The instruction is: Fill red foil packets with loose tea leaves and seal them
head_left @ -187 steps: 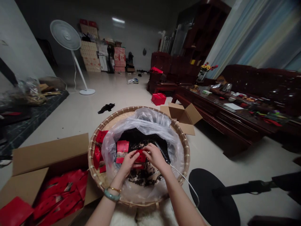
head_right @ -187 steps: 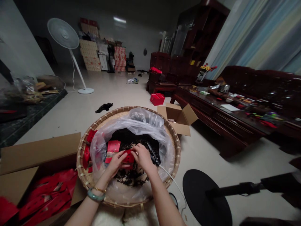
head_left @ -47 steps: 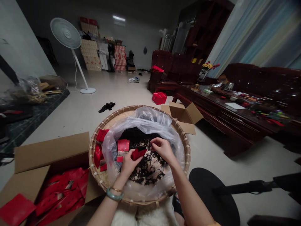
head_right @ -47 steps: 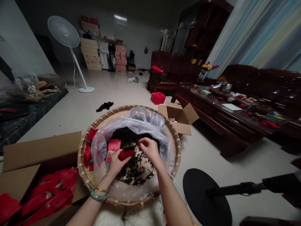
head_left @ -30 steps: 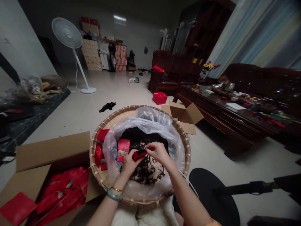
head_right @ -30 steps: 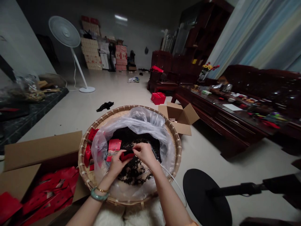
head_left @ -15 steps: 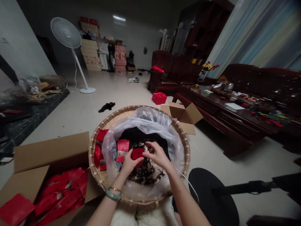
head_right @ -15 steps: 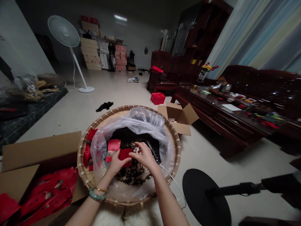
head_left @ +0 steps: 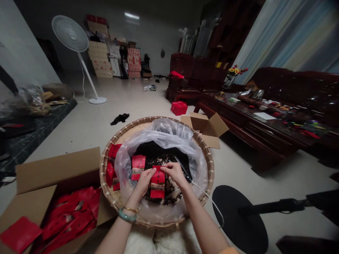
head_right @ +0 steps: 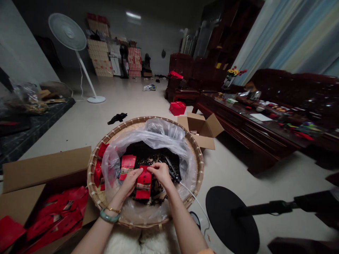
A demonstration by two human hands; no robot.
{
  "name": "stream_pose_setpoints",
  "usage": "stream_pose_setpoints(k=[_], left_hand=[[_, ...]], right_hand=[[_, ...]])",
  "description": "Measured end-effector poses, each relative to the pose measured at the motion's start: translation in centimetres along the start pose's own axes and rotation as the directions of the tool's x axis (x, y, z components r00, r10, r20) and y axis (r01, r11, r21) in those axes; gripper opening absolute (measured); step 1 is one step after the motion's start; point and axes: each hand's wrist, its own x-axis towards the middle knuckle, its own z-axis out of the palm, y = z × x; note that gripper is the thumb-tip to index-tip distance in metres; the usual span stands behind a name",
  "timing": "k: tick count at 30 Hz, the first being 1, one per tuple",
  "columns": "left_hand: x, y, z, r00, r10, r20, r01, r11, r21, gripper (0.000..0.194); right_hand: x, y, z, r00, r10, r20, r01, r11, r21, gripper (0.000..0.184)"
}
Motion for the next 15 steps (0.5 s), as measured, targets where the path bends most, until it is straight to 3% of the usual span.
stream_pose_setpoints(k=[4, 7, 9, 10, 13, 15], left_hand=[[-0.8, 0.7, 0.3, 0.98, -0.164, 0.114, 0.169, 0.985, -0.037, 0.055], [-1.0, 0.8, 0.3, 0.979, -0.187, 0.079, 0.191, 0.98, -0.049, 0.054], [-0.9, 0.7, 0.1, 0.984, -0.171, 0.045, 0.174, 0.982, -0.076, 0.05], [-0.8, 0.7, 0.1, 0.986, -0.164, 0.034, 0.166, 0.982, -0.088, 0.049], [-0.7, 0.5, 0.0, 0.988, -0.156, 0.015, 0.156, 0.983, -0.098, 0.047], [-0.6, 0.5, 0.1, 0.988, -0.151, 0.015, 0.152, 0.985, -0.087, 0.047]], right_hand=[[0.3, 0.4, 0.4, 0.999, 0.02, 0.048, -0.018, 0.999, -0.035, 0.031], [0.6, 0.4, -0.6, 0.996, -0.089, 0.009, 0.088, 0.966, -0.242, 0.034], [0.7, 0.6, -1.9, 0.974, -0.208, -0.087, 0.135, 0.846, -0.515, 0.033], [0.7, 0.7, -2.6, 0.963, -0.234, -0.132, 0.093, 0.751, -0.653, 0.037], [0.6, 1.8, -4.1, 0.968, -0.161, -0.194, -0.098, 0.471, -0.877, 0.061], [0.7, 2.7, -4.6, 0.978, -0.094, -0.186, -0.135, 0.395, -0.909, 0.061]])
